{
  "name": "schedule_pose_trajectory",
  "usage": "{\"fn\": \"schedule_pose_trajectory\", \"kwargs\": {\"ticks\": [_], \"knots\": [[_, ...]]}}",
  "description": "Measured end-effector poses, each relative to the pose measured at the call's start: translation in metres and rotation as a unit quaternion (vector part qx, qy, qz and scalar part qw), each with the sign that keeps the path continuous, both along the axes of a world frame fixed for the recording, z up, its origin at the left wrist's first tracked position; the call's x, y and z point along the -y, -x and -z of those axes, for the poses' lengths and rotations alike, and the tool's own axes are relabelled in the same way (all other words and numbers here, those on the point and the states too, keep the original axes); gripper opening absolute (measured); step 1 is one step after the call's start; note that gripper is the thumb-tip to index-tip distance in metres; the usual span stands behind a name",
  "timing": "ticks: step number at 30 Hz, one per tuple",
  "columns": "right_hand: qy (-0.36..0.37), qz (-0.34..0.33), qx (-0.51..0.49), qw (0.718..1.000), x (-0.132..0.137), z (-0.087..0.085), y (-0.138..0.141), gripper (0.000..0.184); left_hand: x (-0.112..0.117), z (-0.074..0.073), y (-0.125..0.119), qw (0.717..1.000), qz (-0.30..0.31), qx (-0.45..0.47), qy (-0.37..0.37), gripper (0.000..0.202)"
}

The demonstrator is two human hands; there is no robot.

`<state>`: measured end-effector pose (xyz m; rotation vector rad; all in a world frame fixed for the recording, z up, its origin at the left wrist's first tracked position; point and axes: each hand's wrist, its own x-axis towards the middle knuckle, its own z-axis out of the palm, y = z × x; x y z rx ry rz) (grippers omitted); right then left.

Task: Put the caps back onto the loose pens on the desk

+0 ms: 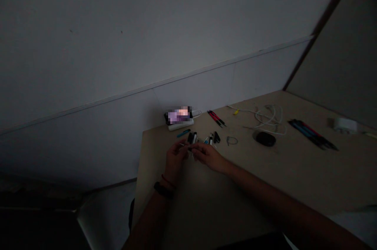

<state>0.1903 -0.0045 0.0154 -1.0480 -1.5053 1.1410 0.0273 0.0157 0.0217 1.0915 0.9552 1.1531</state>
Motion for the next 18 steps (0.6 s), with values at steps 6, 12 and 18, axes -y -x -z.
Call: {"fn": "schedule_pose_trajectory", "kwargs": {"ticks": [6,12,18], "knots": [[0.023,-0.010,-0.003,1.000,0.001,0.001,0.001,0.036,-0.003,0.007,0.001,1.000,-0.017,0.007,0.012,0.040],[0.029,-0.010,-0.010,0.999,0.001,-0.002,-0.001,0.039,-0.003,0.003,0.003,1.000,0.003,-0.019,-0.002,0.035],[0.065,-0.004,-0.031,0.997,0.001,0.001,-0.001,0.049,0.005,-0.008,0.001,0.997,0.052,-0.048,-0.034,0.033]]}}
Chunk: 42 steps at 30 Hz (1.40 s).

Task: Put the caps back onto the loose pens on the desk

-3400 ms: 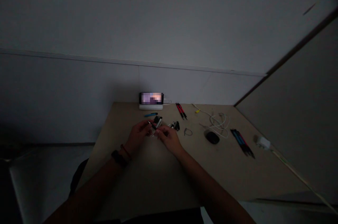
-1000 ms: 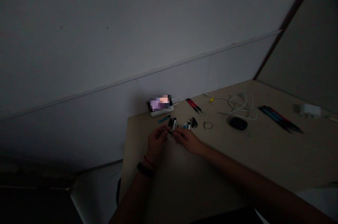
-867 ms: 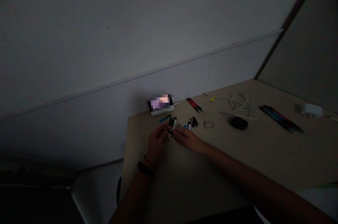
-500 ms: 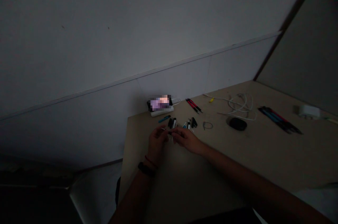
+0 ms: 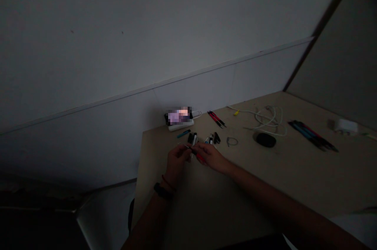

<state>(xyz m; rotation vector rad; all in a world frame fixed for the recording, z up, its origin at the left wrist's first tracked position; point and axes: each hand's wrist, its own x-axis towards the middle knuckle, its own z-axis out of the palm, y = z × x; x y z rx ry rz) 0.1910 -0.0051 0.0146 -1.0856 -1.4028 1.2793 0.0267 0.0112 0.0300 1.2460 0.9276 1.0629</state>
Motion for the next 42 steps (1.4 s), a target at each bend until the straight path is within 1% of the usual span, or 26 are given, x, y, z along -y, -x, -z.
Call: {"fn": "schedule_pose_trajectory", "kwargs": {"ticks": [3,5,7,9,11,13,17,22,24,26,29,31,34,37,39,42], "knots": [[0.008,0.012,-0.011,1.000,0.001,0.002,0.002,0.051,0.001,-0.002,-0.001,1.000,-0.025,-0.002,-0.010,0.032],[-0.011,0.026,0.000,1.000,0.001,0.001,0.002,0.052,-0.001,-0.001,-0.001,0.998,-0.059,0.002,-0.007,0.033],[-0.037,0.046,0.029,0.998,0.001,0.000,0.001,0.049,-0.004,0.001,0.001,0.996,-0.094,0.011,0.000,0.035],[-0.061,0.069,0.067,0.994,0.000,0.000,0.001,0.045,-0.007,0.003,0.002,0.994,-0.110,0.020,0.009,0.038],[-0.076,0.082,0.099,0.989,0.000,0.002,0.000,0.041,-0.008,0.004,0.003,0.993,-0.110,0.029,0.017,0.040],[-0.083,0.079,0.116,0.987,0.000,0.003,0.000,0.038,-0.008,0.005,0.003,0.993,-0.107,0.034,0.019,0.040],[-0.090,0.054,0.116,0.988,0.002,0.002,-0.001,0.037,-0.008,0.005,0.005,0.995,-0.095,0.018,0.017,0.037],[-0.101,0.004,0.104,0.989,0.004,-0.007,-0.003,0.041,-0.009,0.000,0.010,0.998,-0.060,-0.014,-0.007,0.034],[-0.083,-0.026,0.074,0.993,0.005,-0.008,-0.003,0.044,-0.009,-0.003,0.011,0.999,-0.040,-0.019,-0.018,0.035],[-0.048,-0.064,0.026,0.996,0.004,-0.008,-0.004,0.046,-0.008,-0.005,0.012,0.999,-0.015,-0.015,-0.025,0.036],[0.010,-0.126,-0.059,0.990,0.004,-0.004,-0.004,0.045,-0.006,-0.006,0.014,0.999,0.030,0.006,-0.027,0.038],[0.042,-0.161,-0.116,0.979,0.005,-0.002,-0.004,0.042,-0.004,-0.006,0.015,0.998,0.057,0.024,-0.023,0.039],[0.090,-0.213,-0.192,0.954,0.007,-0.002,-0.004,0.040,-0.001,-0.007,0.018,0.995,0.089,0.044,-0.014,0.040],[0.142,-0.256,-0.231,0.928,0.009,-0.004,-0.005,0.039,0.000,-0.007,0.018,0.992,0.108,0.063,-0.007,0.039],[0.159,-0.257,-0.240,0.922,0.009,-0.004,-0.006,0.037,0.000,-0.007,0.016,0.992,0.102,0.074,-0.007,0.038],[0.151,-0.205,-0.239,0.937,0.007,0.000,-0.004,0.036,-0.002,-0.004,0.010,0.994,0.060,0.088,0.003,0.039]]}}
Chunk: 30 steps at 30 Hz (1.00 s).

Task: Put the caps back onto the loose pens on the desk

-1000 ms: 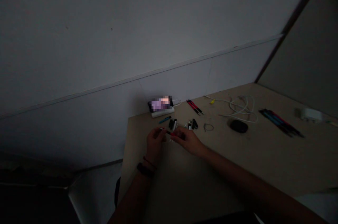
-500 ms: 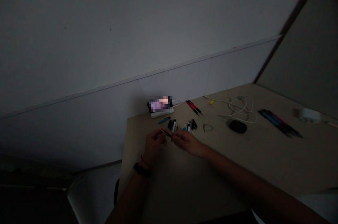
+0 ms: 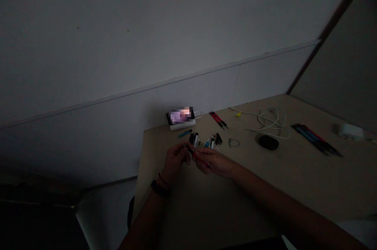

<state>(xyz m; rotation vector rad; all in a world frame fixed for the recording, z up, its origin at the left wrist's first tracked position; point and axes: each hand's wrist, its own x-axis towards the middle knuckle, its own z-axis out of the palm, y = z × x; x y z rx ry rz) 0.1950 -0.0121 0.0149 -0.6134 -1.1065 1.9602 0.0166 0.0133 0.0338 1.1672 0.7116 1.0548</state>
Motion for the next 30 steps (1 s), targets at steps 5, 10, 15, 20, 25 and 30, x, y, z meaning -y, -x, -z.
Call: {"fn": "schedule_pose_trajectory", "kwargs": {"ticks": [5,10,15,20,25,30], "knots": [[-0.014,0.062,0.049,0.997,-0.003,0.004,0.003,0.039,-0.003,0.006,-0.007,0.998,-0.050,0.014,0.045,0.045],[-0.019,0.062,0.069,0.996,-0.003,-0.003,0.002,0.040,-0.002,0.008,-0.008,0.996,-0.065,0.028,0.051,0.042],[-0.003,0.071,0.092,0.993,-0.002,-0.006,0.002,0.040,-0.002,0.009,-0.008,0.995,-0.074,0.018,0.060,0.043],[-0.008,0.071,0.093,0.993,-0.003,-0.003,0.002,0.039,-0.002,0.006,-0.009,0.995,-0.082,0.009,0.057,0.044],[-0.001,0.072,0.094,0.993,-0.005,0.002,0.001,0.038,-0.003,0.003,-0.008,0.995,-0.080,-0.021,0.050,0.043],[-0.001,0.074,0.095,0.993,-0.006,0.005,0.002,0.039,-0.002,0.003,-0.008,0.996,-0.078,-0.023,0.047,0.040]]}}
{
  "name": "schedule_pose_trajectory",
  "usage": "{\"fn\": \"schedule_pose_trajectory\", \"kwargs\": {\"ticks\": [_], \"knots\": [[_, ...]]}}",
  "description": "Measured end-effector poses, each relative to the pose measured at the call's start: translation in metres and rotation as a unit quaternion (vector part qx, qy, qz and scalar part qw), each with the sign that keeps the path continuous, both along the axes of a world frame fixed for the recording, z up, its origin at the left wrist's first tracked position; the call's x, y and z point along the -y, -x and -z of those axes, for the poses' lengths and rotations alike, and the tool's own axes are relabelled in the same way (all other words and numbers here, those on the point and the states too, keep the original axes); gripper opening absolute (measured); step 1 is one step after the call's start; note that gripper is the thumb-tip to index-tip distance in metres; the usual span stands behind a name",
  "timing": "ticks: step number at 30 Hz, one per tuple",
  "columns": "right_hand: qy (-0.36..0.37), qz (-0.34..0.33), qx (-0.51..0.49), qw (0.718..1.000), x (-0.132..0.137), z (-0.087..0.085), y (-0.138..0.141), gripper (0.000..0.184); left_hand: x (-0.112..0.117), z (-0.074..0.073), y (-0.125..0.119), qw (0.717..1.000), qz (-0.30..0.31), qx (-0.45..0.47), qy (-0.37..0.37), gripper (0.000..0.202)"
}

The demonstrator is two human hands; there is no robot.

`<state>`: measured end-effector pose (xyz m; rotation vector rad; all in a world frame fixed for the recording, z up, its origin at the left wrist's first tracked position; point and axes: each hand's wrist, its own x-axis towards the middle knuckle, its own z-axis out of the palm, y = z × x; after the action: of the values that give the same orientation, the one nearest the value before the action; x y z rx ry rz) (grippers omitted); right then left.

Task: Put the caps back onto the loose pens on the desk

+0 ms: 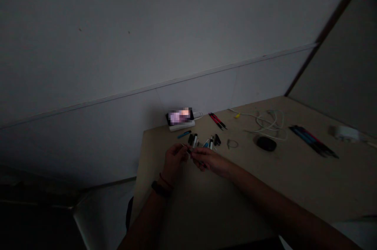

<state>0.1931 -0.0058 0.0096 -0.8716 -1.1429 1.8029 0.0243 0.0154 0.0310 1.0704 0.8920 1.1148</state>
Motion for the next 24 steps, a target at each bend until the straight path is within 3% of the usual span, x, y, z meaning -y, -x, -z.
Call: {"fn": "schedule_pose_trajectory", "kwargs": {"ticks": [10,18,24], "knots": [[-0.005,0.002,0.021,1.000,0.0008,-0.0005,-0.0010,0.037,0.0005,0.0006,-0.0004,1.000,-0.004,-0.003,0.010,0.040],[-0.062,0.068,0.064,0.994,-0.0007,-0.0046,0.0021,0.047,0.0021,-0.0029,-0.0007,1.000,-0.007,-0.029,-0.001,0.041],[-0.086,0.038,0.088,0.992,-0.0012,-0.0057,0.0008,0.049,0.0034,-0.0053,-0.0003,0.999,0.009,-0.040,-0.021,0.042]]}}
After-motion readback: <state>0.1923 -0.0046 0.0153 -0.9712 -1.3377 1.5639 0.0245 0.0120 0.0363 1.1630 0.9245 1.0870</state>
